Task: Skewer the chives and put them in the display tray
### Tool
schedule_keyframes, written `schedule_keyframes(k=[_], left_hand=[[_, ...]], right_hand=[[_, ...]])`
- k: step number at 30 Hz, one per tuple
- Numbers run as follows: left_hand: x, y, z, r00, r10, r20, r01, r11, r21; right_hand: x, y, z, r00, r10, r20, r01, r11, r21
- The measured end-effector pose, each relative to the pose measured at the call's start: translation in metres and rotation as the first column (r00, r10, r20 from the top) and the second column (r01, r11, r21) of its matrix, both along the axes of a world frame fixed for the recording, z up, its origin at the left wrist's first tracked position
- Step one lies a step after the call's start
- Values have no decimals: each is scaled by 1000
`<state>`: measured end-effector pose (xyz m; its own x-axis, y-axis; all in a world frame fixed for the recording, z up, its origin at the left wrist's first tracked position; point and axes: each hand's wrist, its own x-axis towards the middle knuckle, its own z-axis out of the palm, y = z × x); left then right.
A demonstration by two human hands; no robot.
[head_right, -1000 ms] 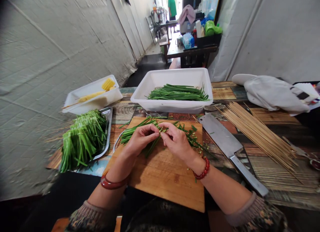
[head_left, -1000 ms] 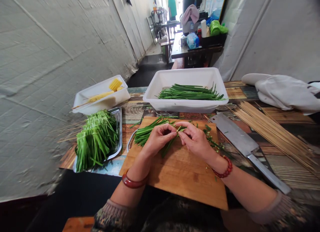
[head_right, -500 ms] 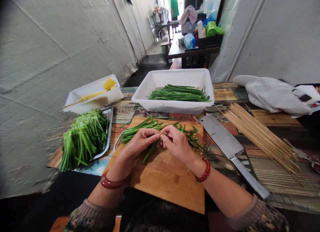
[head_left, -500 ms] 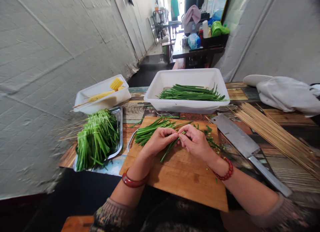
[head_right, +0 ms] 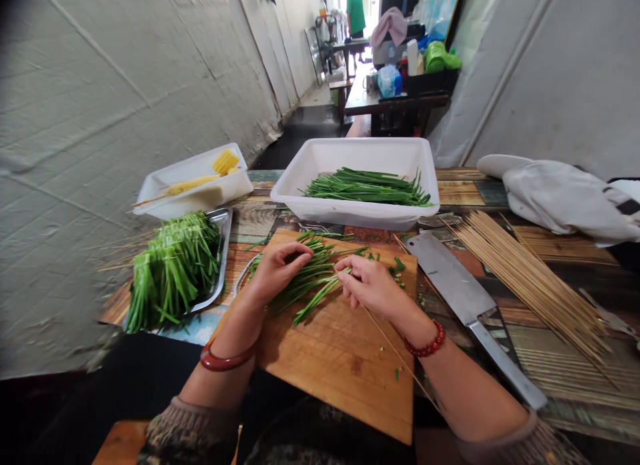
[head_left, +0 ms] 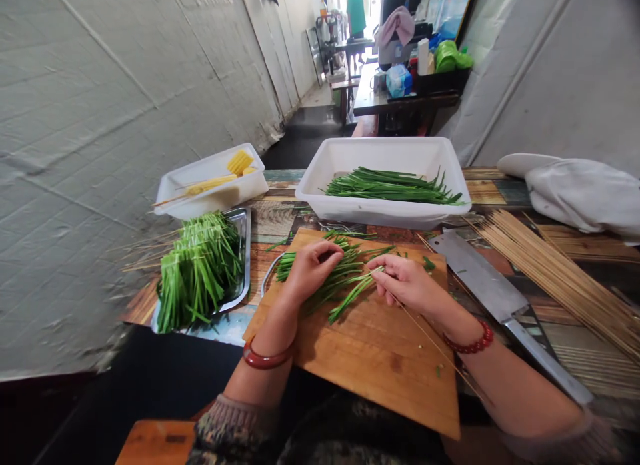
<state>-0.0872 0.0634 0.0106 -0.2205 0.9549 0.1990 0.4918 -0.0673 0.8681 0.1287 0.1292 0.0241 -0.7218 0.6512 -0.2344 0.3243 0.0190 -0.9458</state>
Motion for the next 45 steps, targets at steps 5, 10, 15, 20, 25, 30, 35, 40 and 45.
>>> schedule_keyframes(k=[5,10,15,20,25,30,35,40,45], left_hand=[[0,-1,-3,946,-121,-301,110,993,-53],[5,0,-3,901,-84,-425,78,996,-33],[7,1,-3,918,-43,-395,60,998,29],[8,0,1,988,-14,-155,20,999,37],[10,0,2,993,-55,108,58,998,-28],[12,0,3,967,-110,229,127,990,-59],[16,0,10,956,-121,267,142,988,-63],[17,-1,9,950,-136,281,155,987,-45],[18,-2,9,942,-153,298,174,984,-44]], right_hand=[[-2,-3,0,1000,-10,1,10,999,34],[-3,-6,-2,999,-22,-31,24,996,89],[-4,-7,-3,999,-44,-30,48,990,130],[-5,-8,-3,995,-82,-48,89,979,185],[-8,-13,-1,989,-104,-105,129,955,266],[-11,-16,-3,984,-114,-133,155,922,354],[-12,-15,-5,983,-105,-152,158,907,392],[-12,-15,-5,983,-107,-151,160,901,403],[-13,-15,-6,983,-112,-144,161,903,399]])
